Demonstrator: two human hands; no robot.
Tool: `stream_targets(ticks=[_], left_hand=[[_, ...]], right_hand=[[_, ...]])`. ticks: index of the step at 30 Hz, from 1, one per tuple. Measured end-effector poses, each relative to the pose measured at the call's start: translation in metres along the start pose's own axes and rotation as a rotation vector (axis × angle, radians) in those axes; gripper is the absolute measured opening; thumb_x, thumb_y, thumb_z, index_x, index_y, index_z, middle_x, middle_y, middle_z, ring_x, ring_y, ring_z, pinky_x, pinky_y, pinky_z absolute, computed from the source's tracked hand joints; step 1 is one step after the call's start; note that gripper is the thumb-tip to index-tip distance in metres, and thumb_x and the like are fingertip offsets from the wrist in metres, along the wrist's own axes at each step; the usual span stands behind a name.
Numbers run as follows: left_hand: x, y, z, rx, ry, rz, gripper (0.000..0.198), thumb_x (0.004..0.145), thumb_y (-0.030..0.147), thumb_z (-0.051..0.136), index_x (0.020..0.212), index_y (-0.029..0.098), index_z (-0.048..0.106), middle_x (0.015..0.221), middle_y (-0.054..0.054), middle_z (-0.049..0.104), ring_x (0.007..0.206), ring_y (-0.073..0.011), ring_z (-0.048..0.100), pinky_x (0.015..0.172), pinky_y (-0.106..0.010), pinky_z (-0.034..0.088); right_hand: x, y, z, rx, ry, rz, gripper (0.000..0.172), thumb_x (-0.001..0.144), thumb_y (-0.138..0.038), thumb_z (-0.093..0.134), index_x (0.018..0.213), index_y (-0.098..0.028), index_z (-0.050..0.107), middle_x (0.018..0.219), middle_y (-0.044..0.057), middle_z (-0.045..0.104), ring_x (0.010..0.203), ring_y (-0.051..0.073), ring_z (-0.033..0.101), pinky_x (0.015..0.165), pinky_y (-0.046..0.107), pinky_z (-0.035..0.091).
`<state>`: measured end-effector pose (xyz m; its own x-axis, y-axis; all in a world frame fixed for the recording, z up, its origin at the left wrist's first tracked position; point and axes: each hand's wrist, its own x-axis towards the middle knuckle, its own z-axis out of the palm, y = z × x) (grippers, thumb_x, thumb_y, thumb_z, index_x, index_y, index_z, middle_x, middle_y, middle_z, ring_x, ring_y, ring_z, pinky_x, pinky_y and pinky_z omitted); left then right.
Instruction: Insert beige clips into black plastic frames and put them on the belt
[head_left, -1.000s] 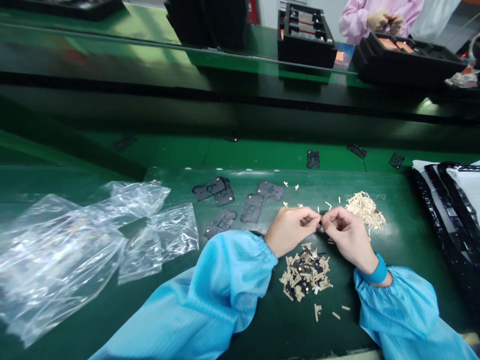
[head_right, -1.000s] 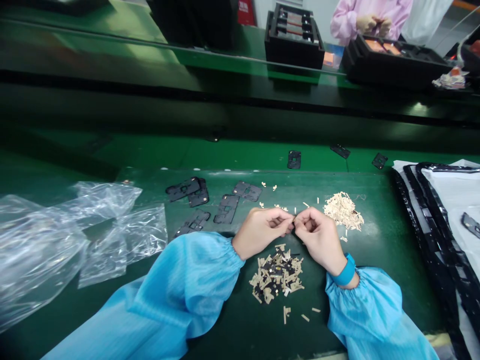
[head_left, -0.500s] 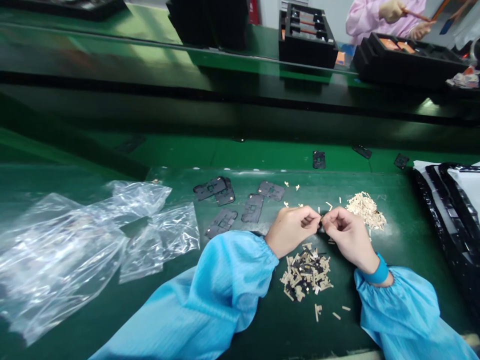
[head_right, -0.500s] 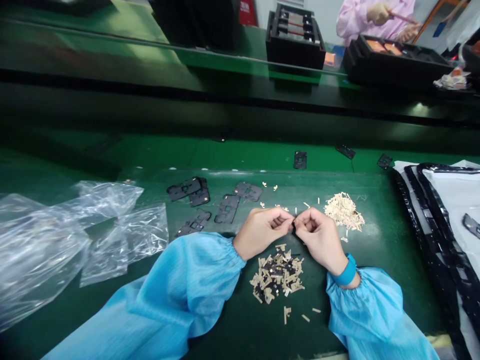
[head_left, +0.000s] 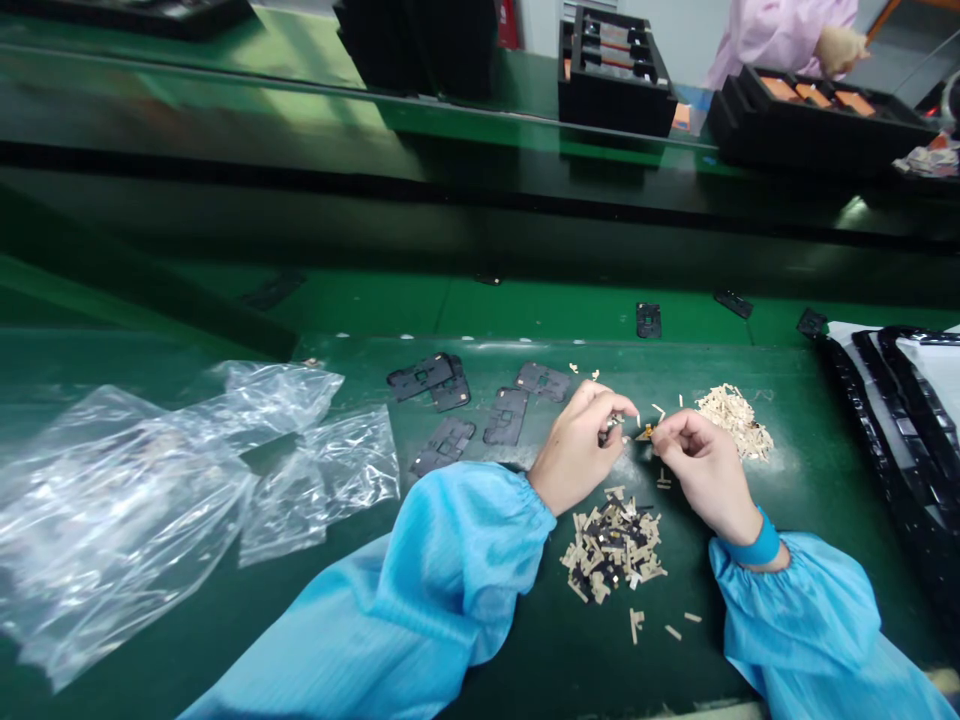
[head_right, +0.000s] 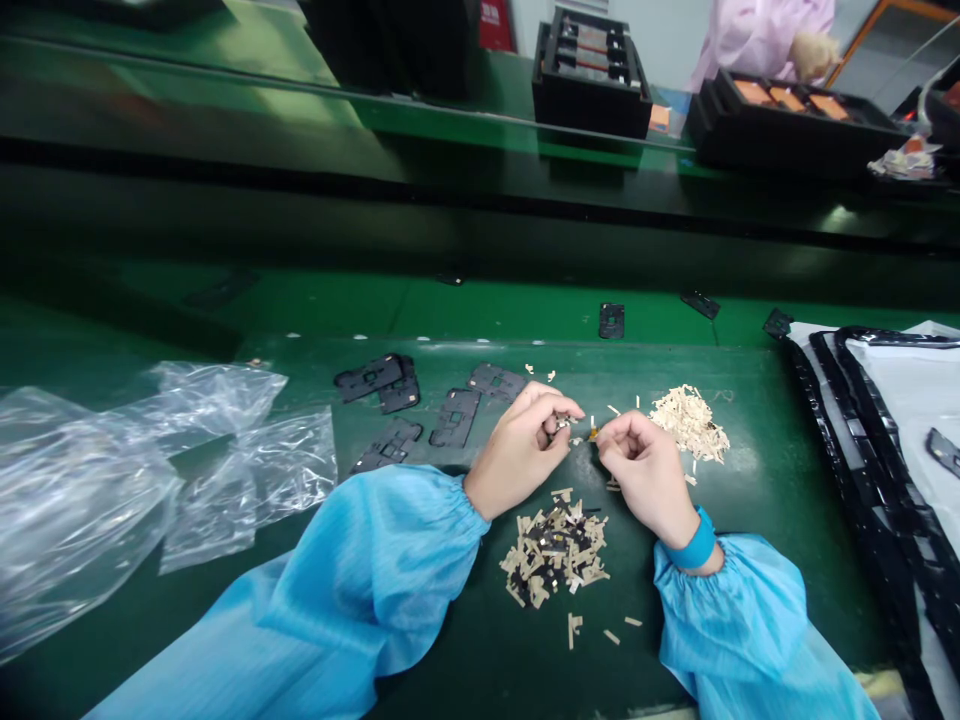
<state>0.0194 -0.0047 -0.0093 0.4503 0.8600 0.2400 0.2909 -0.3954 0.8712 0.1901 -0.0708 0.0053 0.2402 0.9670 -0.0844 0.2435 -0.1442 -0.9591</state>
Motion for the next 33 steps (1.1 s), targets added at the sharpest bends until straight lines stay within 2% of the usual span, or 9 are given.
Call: stream_targets(ticks=[5, 10, 15, 17, 19, 23, 28, 30, 33], left_hand=[[0.002, 0.007, -0.002, -0.040, -0.125, -0.058, 0.017, 0.095, 0.023, 0.056, 0.097, 0.020, 0.072, 0.087, -0.001, 0.069, 0.063, -0.0107, 0.056, 0.063, -0.024, 0.046], [0.003, 0.007, -0.002, -0.097, -0.159, -0.115, 0.011, 0.088, 0.022, 0.062, 0.080, 0.019, 0.068, 0.070, 0.003, 0.067, 0.059, -0.0102, 0.054, 0.059, -0.023, 0.044], [0.003, 0.006, -0.002, -0.156, -0.123, -0.157, 0.012, 0.088, 0.023, 0.061, 0.078, 0.018, 0.066, 0.068, 0.003, 0.067, 0.059, -0.0098, 0.056, 0.059, -0.022, 0.046], [0.003, 0.007, -0.002, -0.169, -0.121, -0.164, 0.012, 0.088, 0.024, 0.061, 0.079, 0.018, 0.066, 0.068, 0.003, 0.067, 0.060, -0.0100, 0.057, 0.059, -0.021, 0.047], [0.004, 0.008, -0.002, -0.176, -0.124, -0.166, 0.011, 0.088, 0.024, 0.062, 0.079, 0.018, 0.066, 0.068, 0.002, 0.067, 0.060, -0.0102, 0.058, 0.059, -0.021, 0.047], [0.003, 0.010, -0.002, -0.182, -0.129, -0.164, 0.011, 0.087, 0.022, 0.062, 0.078, 0.018, 0.067, 0.067, 0.003, 0.067, 0.061, -0.0104, 0.059, 0.060, -0.021, 0.048], [0.003, 0.008, -0.002, -0.162, -0.146, -0.131, 0.011, 0.088, 0.020, 0.062, 0.078, 0.019, 0.067, 0.067, 0.003, 0.066, 0.060, -0.0104, 0.057, 0.062, -0.022, 0.048], [0.003, 0.005, -0.004, -0.118, -0.142, -0.078, 0.012, 0.090, 0.020, 0.062, 0.079, 0.019, 0.066, 0.069, 0.003, 0.065, 0.061, -0.0105, 0.057, 0.063, -0.023, 0.048], [0.003, -0.001, -0.008, 0.022, -0.097, 0.117, 0.012, 0.094, 0.028, 0.065, 0.086, 0.020, 0.070, 0.079, -0.001, 0.069, 0.071, -0.0133, 0.061, 0.070, -0.025, 0.048]], right_hand=[[-0.001, 0.000, 0.001, -0.012, -0.026, -0.023, 0.018, 0.082, -0.037, 0.070, 0.075, -0.021, 0.063, 0.062, -0.002, 0.057, 0.053, 0.013, 0.046, 0.048, 0.025, 0.036], [-0.004, 0.002, 0.003, -0.109, -0.037, -0.064, 0.015, 0.086, -0.032, 0.066, 0.077, -0.021, 0.062, 0.060, -0.004, 0.053, 0.051, 0.012, 0.043, 0.048, 0.026, 0.034], [-0.010, 0.001, 0.005, -0.422, 0.176, -0.365, 0.003, 0.090, -0.023, 0.065, 0.093, -0.023, 0.064, 0.079, 0.002, 0.062, 0.060, 0.015, 0.051, 0.058, 0.030, 0.044], [-0.012, 0.002, 0.005, -0.498, 0.139, -0.461, 0.004, 0.091, -0.021, 0.064, 0.093, -0.024, 0.066, 0.082, 0.004, 0.065, 0.064, 0.017, 0.054, 0.062, 0.031, 0.047], [-0.013, 0.003, 0.005, -0.531, 0.088, -0.498, 0.007, 0.093, -0.020, 0.063, 0.095, -0.025, 0.068, 0.084, 0.005, 0.067, 0.066, 0.018, 0.057, 0.063, 0.032, 0.049], [-0.013, 0.004, 0.006, -0.539, 0.095, -0.490, 0.010, 0.095, -0.022, 0.060, 0.095, -0.026, 0.070, 0.083, 0.005, 0.069, 0.065, 0.019, 0.059, 0.062, 0.033, 0.049], [-0.012, 0.001, 0.006, -0.471, 0.117, -0.445, 0.011, 0.093, -0.019, 0.061, 0.086, -0.024, 0.067, 0.075, 0.002, 0.065, 0.060, 0.017, 0.055, 0.058, 0.031, 0.044], [-0.008, 0.001, 0.002, -0.428, 0.187, -0.369, 0.011, 0.092, -0.021, 0.061, 0.083, -0.023, 0.065, 0.071, 0.001, 0.062, 0.058, 0.016, 0.053, 0.057, 0.030, 0.042], [-0.001, 0.004, -0.006, -0.367, 0.286, -0.232, 0.016, 0.094, -0.028, 0.059, 0.080, -0.022, 0.064, 0.068, 0.000, 0.059, 0.056, 0.016, 0.050, 0.055, 0.030, 0.039]])
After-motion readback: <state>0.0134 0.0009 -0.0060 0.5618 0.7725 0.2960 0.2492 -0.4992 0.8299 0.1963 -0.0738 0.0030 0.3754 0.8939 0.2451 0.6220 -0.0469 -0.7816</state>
